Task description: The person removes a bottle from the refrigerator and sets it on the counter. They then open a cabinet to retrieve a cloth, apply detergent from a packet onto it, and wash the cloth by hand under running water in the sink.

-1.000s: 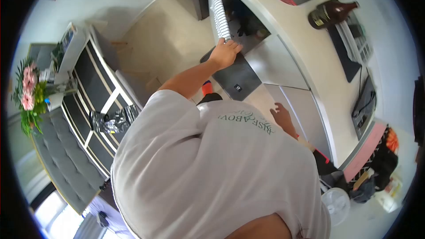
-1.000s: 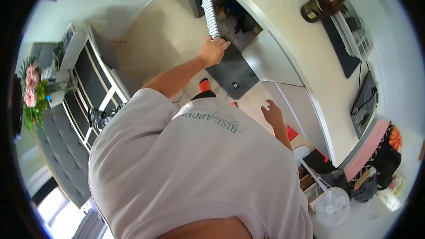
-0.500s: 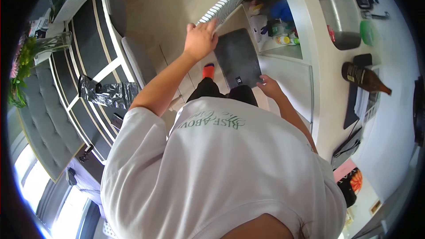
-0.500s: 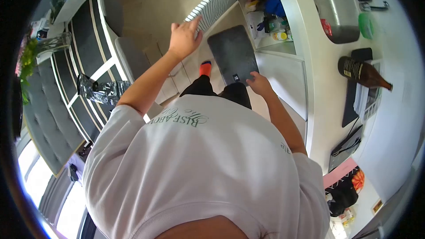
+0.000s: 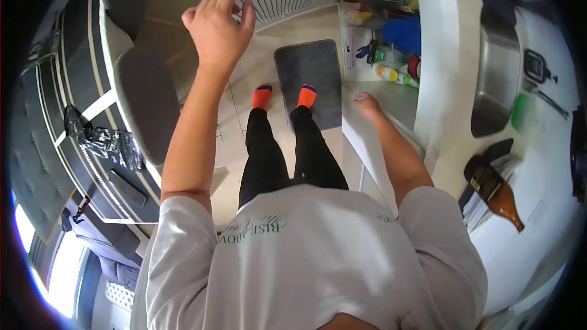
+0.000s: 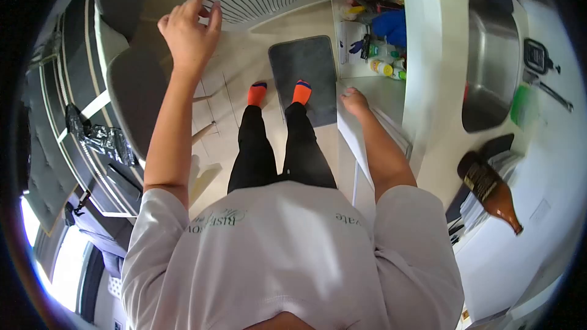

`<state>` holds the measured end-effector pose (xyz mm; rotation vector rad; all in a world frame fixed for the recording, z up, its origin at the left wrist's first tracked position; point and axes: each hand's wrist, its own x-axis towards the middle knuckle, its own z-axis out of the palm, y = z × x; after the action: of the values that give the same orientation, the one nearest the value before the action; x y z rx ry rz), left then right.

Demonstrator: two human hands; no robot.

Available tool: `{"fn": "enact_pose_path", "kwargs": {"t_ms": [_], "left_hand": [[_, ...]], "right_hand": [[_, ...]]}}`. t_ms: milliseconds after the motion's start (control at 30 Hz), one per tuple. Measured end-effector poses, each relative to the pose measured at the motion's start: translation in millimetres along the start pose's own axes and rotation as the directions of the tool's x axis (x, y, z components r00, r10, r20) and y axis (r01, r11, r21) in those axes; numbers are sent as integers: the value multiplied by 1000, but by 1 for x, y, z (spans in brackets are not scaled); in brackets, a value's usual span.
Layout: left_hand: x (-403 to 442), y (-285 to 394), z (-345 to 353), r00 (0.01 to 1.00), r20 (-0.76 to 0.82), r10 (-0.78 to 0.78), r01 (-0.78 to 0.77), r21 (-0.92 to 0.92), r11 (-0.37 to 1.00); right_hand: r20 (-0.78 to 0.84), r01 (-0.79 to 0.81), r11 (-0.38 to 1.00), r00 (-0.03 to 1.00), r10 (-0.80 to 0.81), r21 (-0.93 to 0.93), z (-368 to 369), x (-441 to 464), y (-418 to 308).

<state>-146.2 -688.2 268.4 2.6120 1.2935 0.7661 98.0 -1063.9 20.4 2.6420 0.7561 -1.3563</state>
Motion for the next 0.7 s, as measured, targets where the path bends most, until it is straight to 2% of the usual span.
{"fn": "enact_pose_path", "kwargs": {"t_ms": [33, 100, 167, 233, 300, 400, 433, 467, 500, 567, 600, 700], "left_hand": [[3, -4, 3, 1000, -9, -4, 4, -11, 1000], [10, -9, 11, 996, -83, 25, -27, -17, 1000], [14, -3, 7, 993, -98, 64, -62, 14, 998], [18, 1, 2, 992, -118, 42, -45, -22, 999], [16, -2, 8, 989, -140, 57, -57, 9, 998], [12, -6, 18, 979, -190, 74, -80, -22, 997], [12, -9, 20, 977, -197, 78, -87, -40, 995], [13, 2, 13, 985, -164, 56, -48, 50, 998], [13, 1, 13, 988, -149, 50, -44, 42, 998], [10, -3, 11, 993, -108, 45, -42, 25, 999], [8, -6, 13, 988, -137, 67, -65, 21, 998], [2, -12, 20, 952, -277, 129, -154, -70, 985]], "right_hand": [[-31, -14, 1000, 999, 15, 17, 7, 23, 12], [-227, -87, 940, 959, 169, 330, -23, 39, -6], [-283, -75, 716, 886, 368, 694, -57, 55, -31], [-432, -41, 671, 737, 521, 740, -76, 119, -15], [-322, 32, 512, 811, 489, 859, -113, 141, -30], [-7, -249, 250, 696, 718, 936, -160, 149, -79], [27, -248, 200, 689, 725, 948, -160, 161, -77], [61, -247, 150, 681, 730, 957, -163, 171, -75], [97, -246, 98, 673, 733, 964, -163, 178, -71], [-278, -59, 407, 643, 714, 911, -153, 172, -68], [-453, 26, 549, 600, 660, 835, -147, 157, -73], [-863, 228, 869, 378, 336, 439, -133, 110, -95]]}}
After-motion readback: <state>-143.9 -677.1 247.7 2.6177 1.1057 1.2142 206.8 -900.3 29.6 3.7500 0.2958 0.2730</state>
